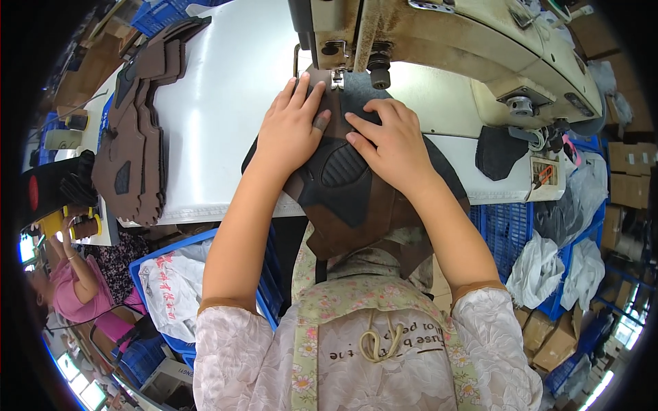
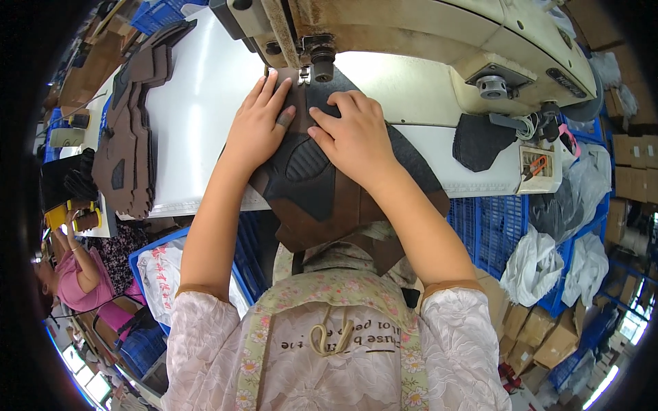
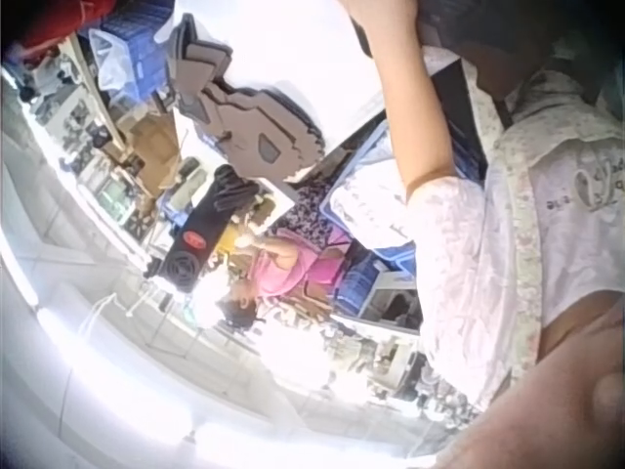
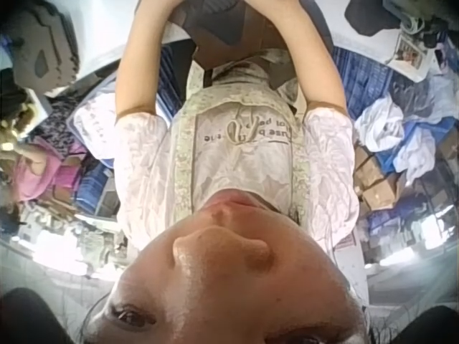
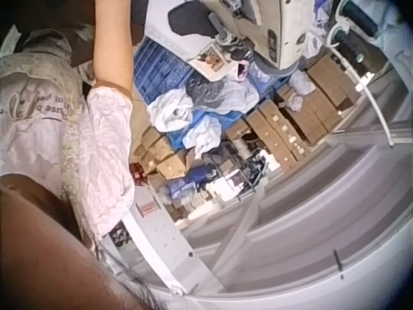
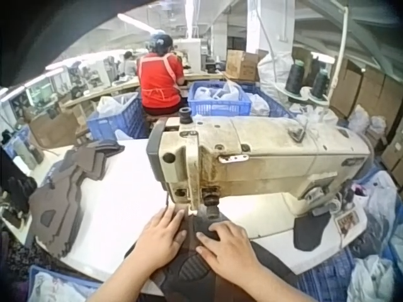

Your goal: Sewing leather shoe upper components using an industrial sewing machine.

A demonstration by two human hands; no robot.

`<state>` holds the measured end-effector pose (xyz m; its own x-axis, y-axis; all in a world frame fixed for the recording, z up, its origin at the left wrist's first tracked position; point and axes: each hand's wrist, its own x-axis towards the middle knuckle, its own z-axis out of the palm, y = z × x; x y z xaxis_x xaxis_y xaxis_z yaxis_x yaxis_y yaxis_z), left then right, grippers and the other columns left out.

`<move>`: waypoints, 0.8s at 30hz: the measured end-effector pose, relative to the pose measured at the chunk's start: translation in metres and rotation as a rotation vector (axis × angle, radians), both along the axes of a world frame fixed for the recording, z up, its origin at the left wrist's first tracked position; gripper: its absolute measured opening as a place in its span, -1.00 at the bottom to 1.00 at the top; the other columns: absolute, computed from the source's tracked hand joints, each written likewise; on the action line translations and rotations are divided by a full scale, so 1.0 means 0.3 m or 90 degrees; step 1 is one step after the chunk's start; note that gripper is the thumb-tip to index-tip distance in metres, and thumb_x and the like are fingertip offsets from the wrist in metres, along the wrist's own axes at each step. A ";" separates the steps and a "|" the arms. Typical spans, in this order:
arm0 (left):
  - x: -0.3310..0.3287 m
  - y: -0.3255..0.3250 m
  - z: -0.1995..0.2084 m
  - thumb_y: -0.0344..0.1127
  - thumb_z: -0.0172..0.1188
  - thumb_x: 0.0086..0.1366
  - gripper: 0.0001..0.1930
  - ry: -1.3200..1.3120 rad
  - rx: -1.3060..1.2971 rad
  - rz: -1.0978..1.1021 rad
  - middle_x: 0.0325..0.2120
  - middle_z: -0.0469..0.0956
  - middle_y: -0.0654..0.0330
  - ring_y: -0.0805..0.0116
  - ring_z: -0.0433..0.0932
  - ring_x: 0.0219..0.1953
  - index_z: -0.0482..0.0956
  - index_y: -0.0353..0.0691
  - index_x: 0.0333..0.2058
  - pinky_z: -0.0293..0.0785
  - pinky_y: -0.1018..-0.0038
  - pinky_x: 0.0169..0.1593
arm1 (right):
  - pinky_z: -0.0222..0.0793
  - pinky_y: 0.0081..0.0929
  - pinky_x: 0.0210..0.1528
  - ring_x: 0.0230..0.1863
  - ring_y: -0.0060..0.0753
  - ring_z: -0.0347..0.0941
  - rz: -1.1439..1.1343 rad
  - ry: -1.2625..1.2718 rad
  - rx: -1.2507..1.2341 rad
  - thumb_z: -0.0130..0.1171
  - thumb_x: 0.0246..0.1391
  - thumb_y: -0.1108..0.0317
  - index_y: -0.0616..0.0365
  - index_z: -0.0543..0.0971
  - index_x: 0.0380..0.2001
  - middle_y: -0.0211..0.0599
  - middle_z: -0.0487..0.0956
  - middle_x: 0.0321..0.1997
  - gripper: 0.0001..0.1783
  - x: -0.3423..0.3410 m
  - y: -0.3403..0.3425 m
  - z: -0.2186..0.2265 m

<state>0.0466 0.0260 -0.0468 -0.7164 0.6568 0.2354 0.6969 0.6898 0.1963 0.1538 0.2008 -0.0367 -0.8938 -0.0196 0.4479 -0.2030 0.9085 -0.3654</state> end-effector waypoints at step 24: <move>-0.141 0.036 -0.038 -0.11 0.07 0.33 -0.59 0.026 0.033 -0.049 0.25 0.30 0.01 -0.01 0.25 0.29 0.46 -0.11 0.09 0.22 0.21 0.30 | 0.26 -0.26 0.01 -0.05 -0.34 0.42 -0.022 -0.005 0.002 0.26 -0.02 0.20 -0.02 0.70 -0.27 -0.46 0.57 -0.21 -0.77 -0.098 0.011 -0.023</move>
<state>0.0044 0.0369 -0.0583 -0.6538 0.6955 0.2980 0.7552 0.6238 0.2013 0.1243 0.2041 -0.0435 -0.8973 0.0097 0.4414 -0.1689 0.9162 -0.3635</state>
